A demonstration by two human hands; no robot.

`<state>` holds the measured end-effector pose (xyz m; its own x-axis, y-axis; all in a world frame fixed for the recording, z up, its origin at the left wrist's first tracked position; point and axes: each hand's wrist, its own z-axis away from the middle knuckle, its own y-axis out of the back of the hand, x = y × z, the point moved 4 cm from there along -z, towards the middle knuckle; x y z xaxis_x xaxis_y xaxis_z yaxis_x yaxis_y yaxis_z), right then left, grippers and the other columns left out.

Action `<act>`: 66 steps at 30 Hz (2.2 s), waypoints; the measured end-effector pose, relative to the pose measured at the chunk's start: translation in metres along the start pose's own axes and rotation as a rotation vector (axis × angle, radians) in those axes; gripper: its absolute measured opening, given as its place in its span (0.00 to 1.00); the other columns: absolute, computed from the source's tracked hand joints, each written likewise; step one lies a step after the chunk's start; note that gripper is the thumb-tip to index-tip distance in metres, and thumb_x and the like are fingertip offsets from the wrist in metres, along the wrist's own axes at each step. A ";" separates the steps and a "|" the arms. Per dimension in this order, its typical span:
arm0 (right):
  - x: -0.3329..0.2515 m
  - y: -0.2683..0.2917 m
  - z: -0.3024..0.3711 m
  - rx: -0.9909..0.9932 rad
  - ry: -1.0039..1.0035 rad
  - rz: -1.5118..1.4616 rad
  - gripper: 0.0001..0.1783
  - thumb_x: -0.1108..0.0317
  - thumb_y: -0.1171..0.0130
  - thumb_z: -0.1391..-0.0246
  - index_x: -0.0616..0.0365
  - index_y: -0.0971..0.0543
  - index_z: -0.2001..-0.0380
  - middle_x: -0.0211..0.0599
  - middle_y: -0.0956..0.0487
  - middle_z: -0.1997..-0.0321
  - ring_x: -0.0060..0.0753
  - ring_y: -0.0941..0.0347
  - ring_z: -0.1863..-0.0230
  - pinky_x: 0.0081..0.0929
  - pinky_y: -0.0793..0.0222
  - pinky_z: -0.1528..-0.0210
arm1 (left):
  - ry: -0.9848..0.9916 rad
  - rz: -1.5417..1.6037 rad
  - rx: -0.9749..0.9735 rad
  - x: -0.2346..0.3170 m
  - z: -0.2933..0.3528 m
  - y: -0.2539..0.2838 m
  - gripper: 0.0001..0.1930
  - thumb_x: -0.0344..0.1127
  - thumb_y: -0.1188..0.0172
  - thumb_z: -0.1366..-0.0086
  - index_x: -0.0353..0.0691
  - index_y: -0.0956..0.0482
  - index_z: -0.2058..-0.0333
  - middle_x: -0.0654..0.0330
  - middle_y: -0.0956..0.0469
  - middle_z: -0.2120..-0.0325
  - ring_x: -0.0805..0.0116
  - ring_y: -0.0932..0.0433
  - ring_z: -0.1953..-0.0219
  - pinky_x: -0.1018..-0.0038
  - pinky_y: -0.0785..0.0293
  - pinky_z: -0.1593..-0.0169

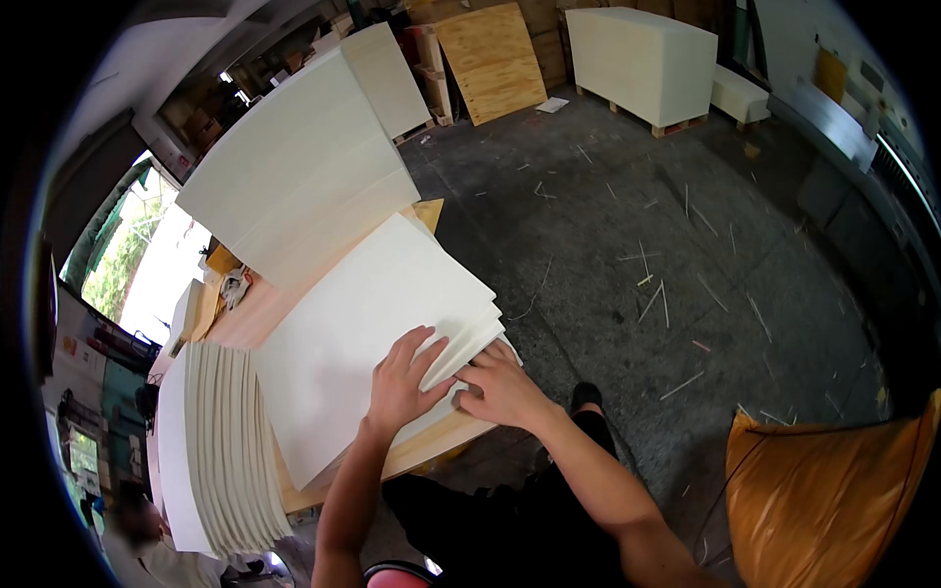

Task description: The person picks up and sorts through stacks of white paper sheets by hand at a wooden table, moving groups of sheets between different piles.

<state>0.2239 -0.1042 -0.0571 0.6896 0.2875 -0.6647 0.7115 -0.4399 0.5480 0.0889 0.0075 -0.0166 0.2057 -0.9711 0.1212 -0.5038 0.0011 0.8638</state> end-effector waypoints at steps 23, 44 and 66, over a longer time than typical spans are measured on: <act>0.031 0.021 -0.031 0.157 -0.649 -0.772 0.22 0.57 0.39 0.37 0.55 0.33 0.79 0.27 0.29 0.81 0.20 0.29 0.79 0.23 0.38 0.79 | 0.012 0.030 0.068 -0.007 0.004 0.005 0.23 0.29 0.35 0.46 0.66 0.14 0.53 0.51 0.33 0.35 0.57 0.18 0.55 0.67 0.17 0.60; 0.029 0.020 -0.032 0.088 -0.700 -1.196 0.18 0.60 0.44 0.33 0.54 0.28 0.78 0.30 0.26 0.81 0.25 0.25 0.77 0.22 0.33 0.73 | 0.099 0.227 0.083 -0.009 0.000 0.008 0.30 0.48 0.20 0.59 0.67 0.14 0.52 0.56 0.32 0.35 0.56 0.20 0.50 0.63 0.19 0.52; 0.032 0.018 -0.034 0.108 -0.718 -1.185 0.18 0.61 0.42 0.35 0.53 0.28 0.80 0.29 0.27 0.83 0.26 0.25 0.78 0.22 0.35 0.73 | 0.074 0.138 0.007 -0.002 -0.001 0.010 0.24 0.45 0.25 0.52 0.68 0.14 0.52 0.54 0.37 0.31 0.55 0.21 0.48 0.64 0.19 0.52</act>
<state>0.2636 -0.0743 -0.0516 -0.5537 0.0501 -0.8312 0.7807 -0.3161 -0.5391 0.0840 0.0097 -0.0075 0.1954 -0.9415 0.2747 -0.5371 0.1316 0.8332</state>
